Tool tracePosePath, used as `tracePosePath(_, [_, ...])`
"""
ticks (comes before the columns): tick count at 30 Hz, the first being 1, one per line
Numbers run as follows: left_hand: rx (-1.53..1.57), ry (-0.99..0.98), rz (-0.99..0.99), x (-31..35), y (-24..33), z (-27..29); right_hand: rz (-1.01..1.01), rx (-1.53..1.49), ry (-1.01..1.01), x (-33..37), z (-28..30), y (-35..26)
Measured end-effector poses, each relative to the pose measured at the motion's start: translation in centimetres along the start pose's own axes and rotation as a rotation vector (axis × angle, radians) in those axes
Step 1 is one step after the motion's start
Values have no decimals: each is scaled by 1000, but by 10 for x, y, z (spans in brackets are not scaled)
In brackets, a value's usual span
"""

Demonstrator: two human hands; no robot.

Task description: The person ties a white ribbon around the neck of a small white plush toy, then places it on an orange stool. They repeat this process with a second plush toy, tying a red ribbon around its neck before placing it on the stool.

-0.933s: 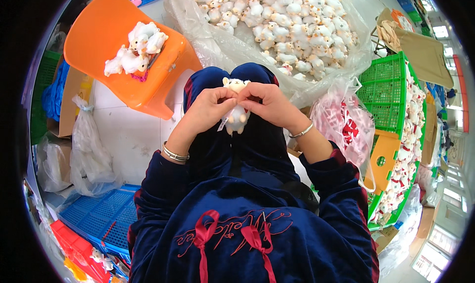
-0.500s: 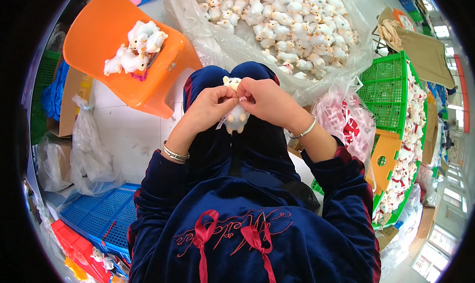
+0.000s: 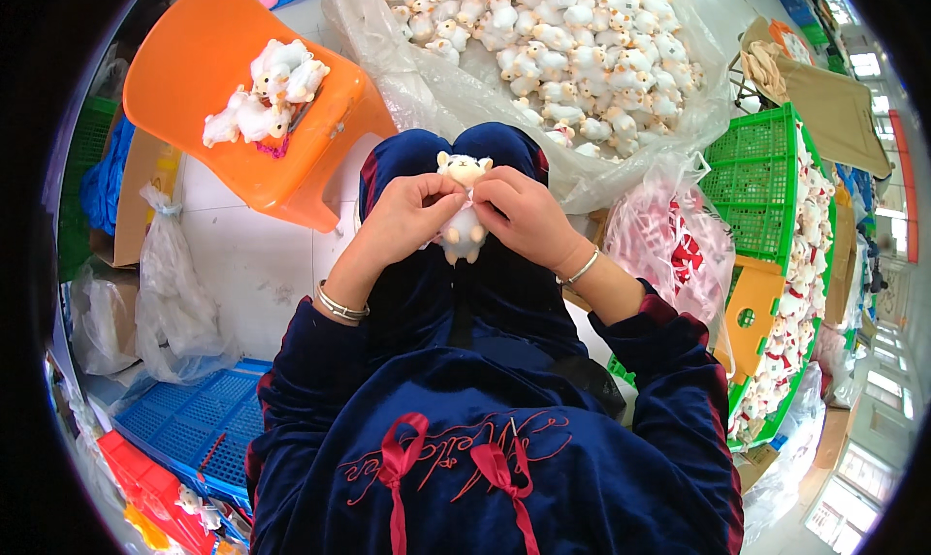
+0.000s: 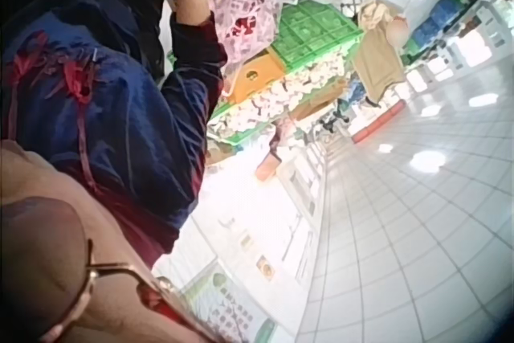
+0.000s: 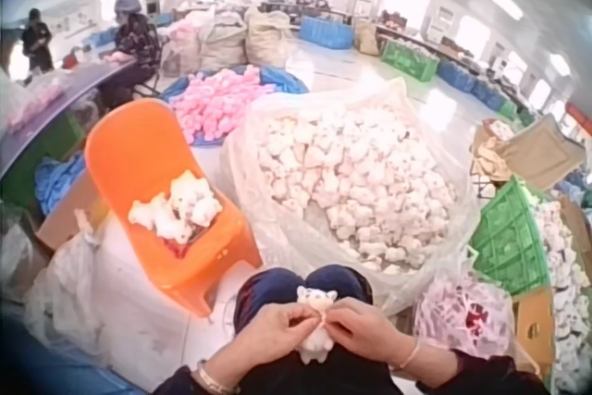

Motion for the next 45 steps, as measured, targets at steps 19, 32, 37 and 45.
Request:
tracePosePath(19, [-160,0,-130,2,15,5,126,-9,91,2,1,0])
tracePosePath(32, [-147,-14,-154,-2,19,5,107,-41,84,2,1,8])
tracePosePath(37, [-188,-42,-139,0,19,4,91,-31,121,7,-3,10])
tracePosePath(45, [-149,-30,-117,0,21,8,167,-17,169,5,-3,6])
Point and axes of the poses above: each hand's wrist, its own x-axis away from the middle knuckle, its own z-axis out of the back of the hand, y = z × x, the point moved 7 cm from there along -x, towards the middle knuckle, and after that the axes turned 9 degrees about -y, right-handed, at the moved point
